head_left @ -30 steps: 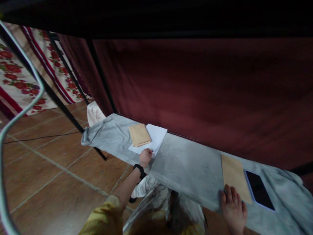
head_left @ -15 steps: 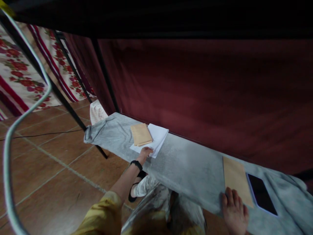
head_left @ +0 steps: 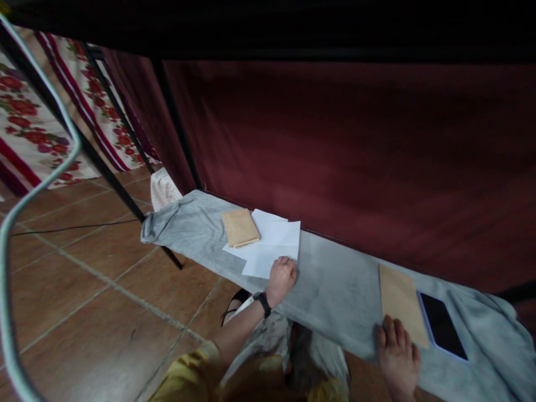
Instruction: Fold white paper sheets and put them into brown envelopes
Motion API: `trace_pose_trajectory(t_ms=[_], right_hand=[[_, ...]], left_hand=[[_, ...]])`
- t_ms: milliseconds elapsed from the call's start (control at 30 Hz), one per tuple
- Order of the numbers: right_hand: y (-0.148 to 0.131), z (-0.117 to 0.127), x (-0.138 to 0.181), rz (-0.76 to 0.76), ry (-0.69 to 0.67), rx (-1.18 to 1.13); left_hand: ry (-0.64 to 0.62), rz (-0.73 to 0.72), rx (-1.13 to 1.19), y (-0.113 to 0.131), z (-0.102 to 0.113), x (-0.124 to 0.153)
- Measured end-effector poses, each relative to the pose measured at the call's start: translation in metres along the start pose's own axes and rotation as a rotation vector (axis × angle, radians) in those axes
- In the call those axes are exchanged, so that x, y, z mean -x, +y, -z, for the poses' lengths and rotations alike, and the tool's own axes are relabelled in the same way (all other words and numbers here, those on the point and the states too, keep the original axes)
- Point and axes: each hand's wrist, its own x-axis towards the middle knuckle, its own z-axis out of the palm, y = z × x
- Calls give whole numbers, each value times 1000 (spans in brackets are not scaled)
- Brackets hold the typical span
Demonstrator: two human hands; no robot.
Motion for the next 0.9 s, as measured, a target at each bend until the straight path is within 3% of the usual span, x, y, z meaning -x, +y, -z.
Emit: trace_pose_trajectory(t_ms=[133,267,367,467,533,633,767,900], right_hand=[[-3,8,-5,-40,-38,-20],[-10,16,-11,-63,2,-127],[-29,16,-15,-71,13,-369],[-57,13,-22,-181,-147,-708],[-75,10,-30,-258,-271,-828],[-95,6,-43,-280,-355,-792],[-111,0,-54,-279,-362,-762],[-115,-4,-60,-302,-330,-734]], left_hand=[[-41,-176,-53,48,-35,22],[-178,-186,-30,83,-61,47],[-303,-155,-37,102,-71,60],[-368,-197,-69,114,-75,63],[-379,-251,-89,116,-76,62],[-385,-364,-116,113,-77,61],[-370,-461,-90,100,-77,71],[-279,-500,-9,68,-71,85]])
